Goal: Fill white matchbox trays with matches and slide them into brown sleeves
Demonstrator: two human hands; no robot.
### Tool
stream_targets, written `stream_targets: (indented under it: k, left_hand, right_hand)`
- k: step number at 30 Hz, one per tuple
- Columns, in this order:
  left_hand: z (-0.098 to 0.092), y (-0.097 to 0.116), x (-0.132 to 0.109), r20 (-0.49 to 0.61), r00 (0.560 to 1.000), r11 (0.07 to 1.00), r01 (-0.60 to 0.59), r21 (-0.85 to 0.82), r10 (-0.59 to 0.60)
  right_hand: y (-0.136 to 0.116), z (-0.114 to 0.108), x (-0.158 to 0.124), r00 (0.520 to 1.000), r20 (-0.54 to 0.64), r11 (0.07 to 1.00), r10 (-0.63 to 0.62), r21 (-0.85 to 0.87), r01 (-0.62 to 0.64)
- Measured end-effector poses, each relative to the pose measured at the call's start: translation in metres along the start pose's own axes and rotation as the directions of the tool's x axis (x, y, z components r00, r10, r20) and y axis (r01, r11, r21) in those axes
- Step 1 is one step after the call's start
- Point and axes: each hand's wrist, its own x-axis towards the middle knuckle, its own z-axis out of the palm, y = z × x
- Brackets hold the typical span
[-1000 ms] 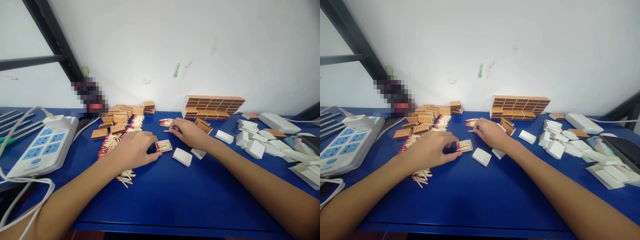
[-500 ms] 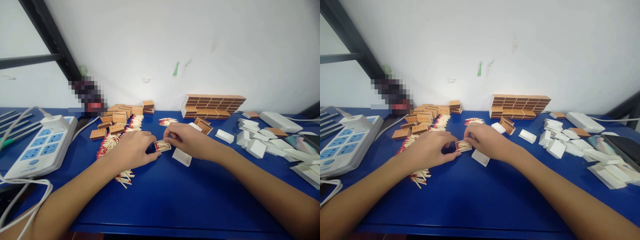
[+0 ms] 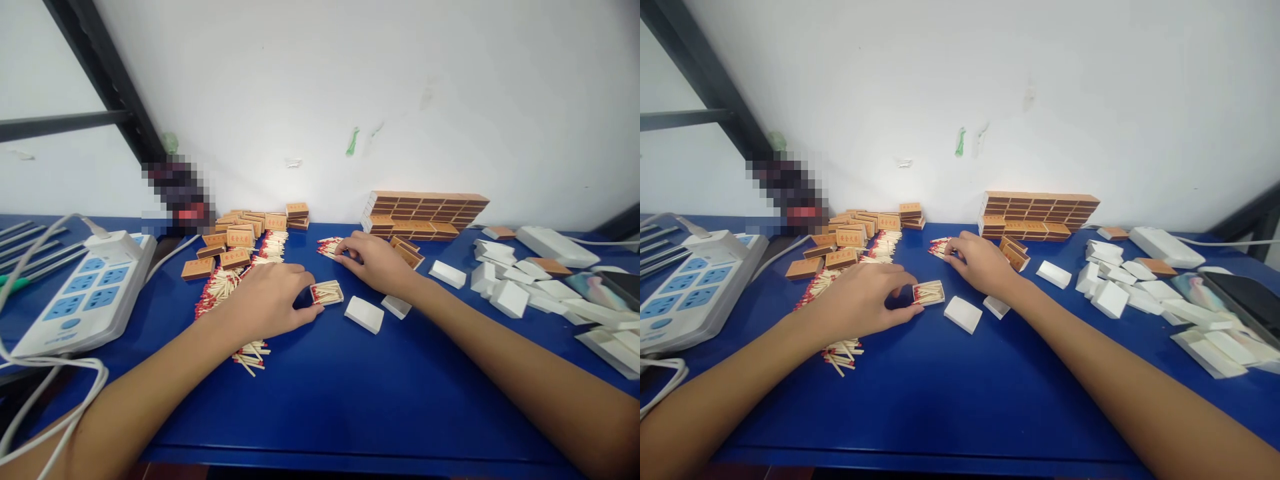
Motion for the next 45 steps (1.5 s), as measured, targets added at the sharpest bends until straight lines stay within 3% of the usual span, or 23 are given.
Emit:
stream_targets:
  k: [8,14,21,33,41,45]
  left_hand:
    - [-0.001,0.0,-0.002,-0.007,1.0,1.0,0.004,0.01,-0.004]
    - [-0.001,0.0,-0.001,-0.003,1.0,1.0,0.002,-0.001,-0.002]
    - [-0.001,0.0,-0.001,0.002,1.0,1.0,-0.004,-0.002,0.004]
    - [0.0,0.0,0.0,0.018,1.0,1.0,0.011,0.002,-0.011]
    - [0.0,0.0,0.0,0.014,1.0,1.0,0.028,0.002,-0.028]
    - [0.001,-0.001,-0.001,0.019,0.999,1.0,0.028,0.003,-0.028]
  right_hand:
    - [-0.002,-0.006,-0.003,0.999,0.032,0.999,0.033,0.025,-0.034]
    - [-0.012,-0.008,-0.006,0.993,0.085,0.991,-0.082,0.11,0.072]
    - [-0.015,-0.005,-0.004,0.992,0.098,0.993,-0.082,0.087,0.074]
    - [-0.015,-0.003,-0.003,0.99,0.139,0.995,-0.038,0.095,0.025]
    - [-0.025,-0.016,-0.01,0.988,0.145,0.99,-0.046,0.14,0.026]
    - [-0.031,-0.016,-0.011,0.975,0.222,0.994,0.004,0.108,-0.028]
